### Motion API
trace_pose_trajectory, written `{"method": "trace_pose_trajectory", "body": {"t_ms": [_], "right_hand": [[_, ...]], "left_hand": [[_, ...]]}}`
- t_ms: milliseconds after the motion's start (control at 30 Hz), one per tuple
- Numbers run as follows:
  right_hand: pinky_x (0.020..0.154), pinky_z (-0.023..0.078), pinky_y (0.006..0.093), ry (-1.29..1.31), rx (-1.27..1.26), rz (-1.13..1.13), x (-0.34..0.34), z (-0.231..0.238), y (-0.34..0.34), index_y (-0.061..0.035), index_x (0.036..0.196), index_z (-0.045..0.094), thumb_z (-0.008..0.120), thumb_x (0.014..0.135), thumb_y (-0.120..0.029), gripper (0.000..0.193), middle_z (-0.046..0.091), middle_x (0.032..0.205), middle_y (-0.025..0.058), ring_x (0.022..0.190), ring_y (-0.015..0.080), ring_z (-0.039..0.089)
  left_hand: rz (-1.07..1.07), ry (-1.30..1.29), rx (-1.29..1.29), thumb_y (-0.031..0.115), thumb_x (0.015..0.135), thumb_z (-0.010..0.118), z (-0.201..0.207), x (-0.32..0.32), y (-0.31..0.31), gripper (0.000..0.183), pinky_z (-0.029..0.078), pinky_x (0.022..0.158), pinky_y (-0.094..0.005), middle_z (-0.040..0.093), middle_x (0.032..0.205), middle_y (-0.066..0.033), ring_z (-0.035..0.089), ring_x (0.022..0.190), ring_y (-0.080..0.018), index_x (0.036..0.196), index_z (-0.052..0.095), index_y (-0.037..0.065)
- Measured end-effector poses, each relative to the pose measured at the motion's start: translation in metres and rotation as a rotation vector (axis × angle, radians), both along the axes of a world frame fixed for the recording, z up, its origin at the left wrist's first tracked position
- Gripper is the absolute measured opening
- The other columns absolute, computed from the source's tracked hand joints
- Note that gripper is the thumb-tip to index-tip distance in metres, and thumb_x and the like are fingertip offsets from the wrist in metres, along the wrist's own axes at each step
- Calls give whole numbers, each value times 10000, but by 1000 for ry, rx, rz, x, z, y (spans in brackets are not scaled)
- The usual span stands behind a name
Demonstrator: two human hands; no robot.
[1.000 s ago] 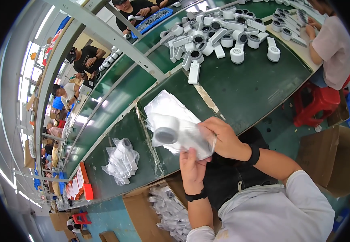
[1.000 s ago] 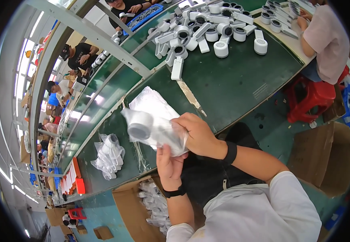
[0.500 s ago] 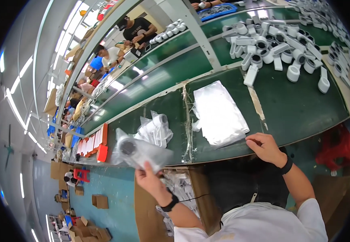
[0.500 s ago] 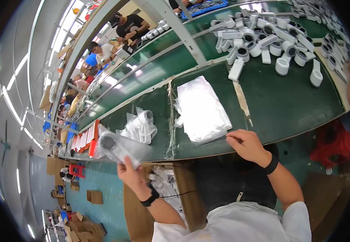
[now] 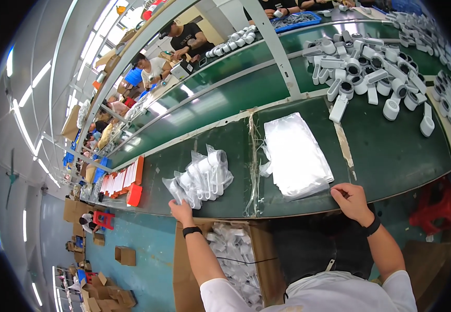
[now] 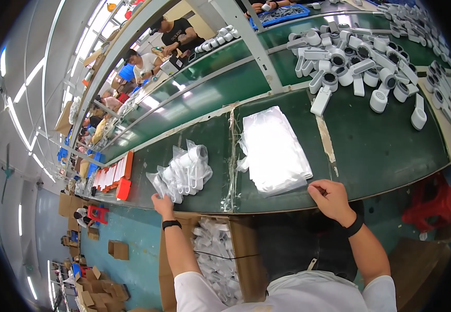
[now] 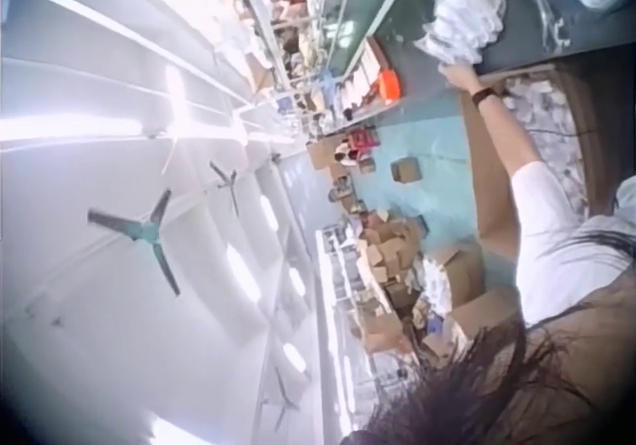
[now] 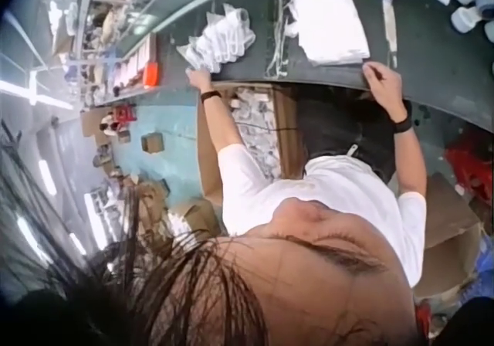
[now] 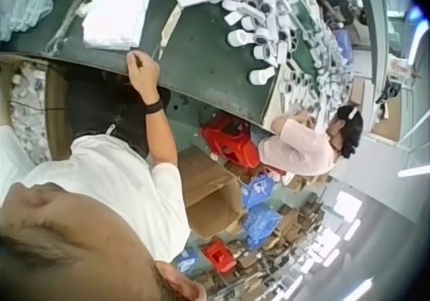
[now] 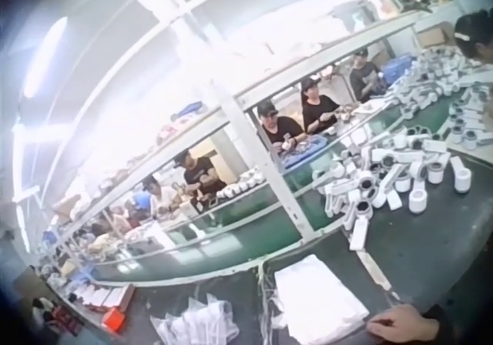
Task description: The person picks up a handheld fan, slides it into a plastic bag, and places the bagged fan into a cardboard box, repeating the process for several fans.
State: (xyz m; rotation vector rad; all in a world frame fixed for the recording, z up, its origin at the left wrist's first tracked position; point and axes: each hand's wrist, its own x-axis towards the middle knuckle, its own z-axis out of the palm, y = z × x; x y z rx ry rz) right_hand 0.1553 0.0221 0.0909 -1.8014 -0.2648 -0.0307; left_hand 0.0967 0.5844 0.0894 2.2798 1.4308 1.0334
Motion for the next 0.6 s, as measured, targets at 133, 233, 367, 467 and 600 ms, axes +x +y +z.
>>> {"method": "trace_pose_trajectory", "body": {"t_ms": [133,233,367,467,600], "right_hand": [[545,450,238,-40,-25,-38,0,-1,2,9,883,686,683,837,-114,132,666,734,68,599,98,581],[531,446,245,-91,-51,-40,1,-2,8,7,866,683,685,828,-104,118,661,722,76,573,112,580],[508,437,262,-179,-92,-78,-1,-3,9,1,837,677,684,813,-90,94,642,696,90,533,144,572],[501,431,266,-209,-121,-76,-2,-1,9,-6,828,674,680,812,-83,79,626,676,87,520,156,564],[493,424,268,-223,-113,-69,-2,-1,9,-9,823,671,678,809,-72,64,615,664,84,507,159,557]], "left_hand": [[-123,172,-226,378,846,660,29,20,-17,407,450,905,-438,603,1163,-221,573,1053,-391,1087,609,55],[-136,221,84,558,825,621,49,32,-46,556,377,952,-586,405,1406,-191,395,1250,-406,1129,621,92],[-171,512,-88,701,706,657,78,60,-115,853,311,987,-679,281,1499,-208,325,1324,-464,1304,527,107],[-204,762,-259,766,627,660,80,63,-117,1086,213,987,-762,150,1561,-176,146,1402,-499,1460,338,151],[-209,791,-359,744,620,679,79,69,-110,1137,208,1014,-740,129,1574,-167,90,1414,-509,1498,262,155]]}}
